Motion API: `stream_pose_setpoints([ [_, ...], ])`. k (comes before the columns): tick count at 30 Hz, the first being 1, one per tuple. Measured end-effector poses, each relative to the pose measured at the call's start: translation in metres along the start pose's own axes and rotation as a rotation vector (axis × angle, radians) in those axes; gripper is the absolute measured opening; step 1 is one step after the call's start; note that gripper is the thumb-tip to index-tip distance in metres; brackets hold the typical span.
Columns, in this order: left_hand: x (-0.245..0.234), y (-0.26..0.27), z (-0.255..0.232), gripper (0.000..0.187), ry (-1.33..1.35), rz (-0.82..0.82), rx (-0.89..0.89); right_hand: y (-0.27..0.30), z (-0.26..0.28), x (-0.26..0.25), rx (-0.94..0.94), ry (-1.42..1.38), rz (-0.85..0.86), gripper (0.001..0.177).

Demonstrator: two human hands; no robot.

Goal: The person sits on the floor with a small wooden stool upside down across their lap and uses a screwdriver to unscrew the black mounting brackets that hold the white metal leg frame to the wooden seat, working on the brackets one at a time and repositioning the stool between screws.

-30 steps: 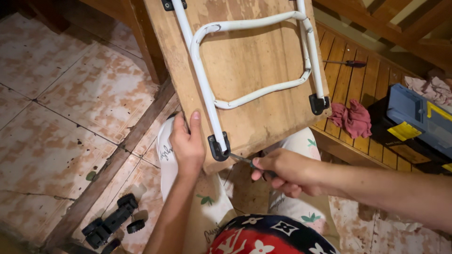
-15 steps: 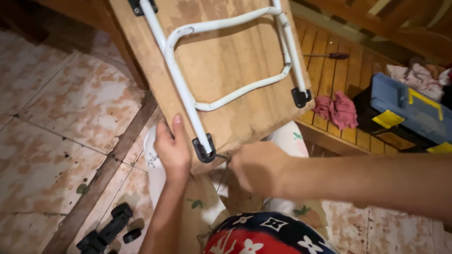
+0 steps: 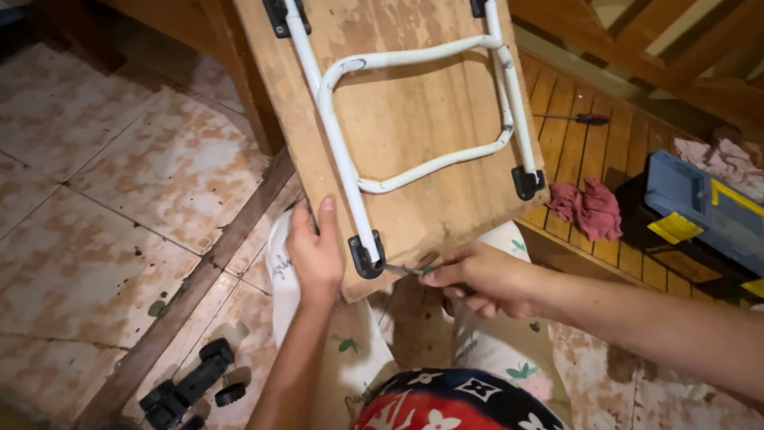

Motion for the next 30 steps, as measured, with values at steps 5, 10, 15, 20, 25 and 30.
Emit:
stream_pose_setpoints([
  [5, 0.013, -0.002, 0.011, 0.037, 0.423, 0.032, -0.392, 0.019, 0.031, 0.004, -0.487, 0.663, -0.388, 0.026],
  [10, 0.024, 0.009, 0.018, 0.036, 0.521, -0.033, -0.56, 0.033, 0.044, 0.0, -0.513, 0.86, -0.505, 0.031],
  [15, 0.059, 0.004, 0.04, 0.033, 0.577, -0.078, -0.308, 0.02, 0.039, -0.015, -0.432, 1.034, -0.749, 0.038],
  [20, 0.08, 0.006, 0.06, 0.037, 0.52, -0.048, -0.196, 0.013, 0.025, -0.032, -0.525, 0.913, -0.775, 0.038],
  [25, 0.099, -0.005, 0.07, 0.046, 0.609, 0.014, -0.319, 0.009, 0.007, -0.047, -0.52, 0.572, -0.752, 0.036],
  [30, 0.12, 0.004, 0.078, 0.053, 0.839, 0.145, -0.521, 0.012, -0.012, -0.048, -0.397, 0.346, -0.666, 0.032],
])
Point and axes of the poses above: each hand's wrist, its own y-axis away from the middle knuckle, its own x-axis out of the palm, z = x × y, the point moved 6 cm from there along -y, towards the middle knuckle, and after that the axes turned 14 degrees about x, right-handed, at the moved point
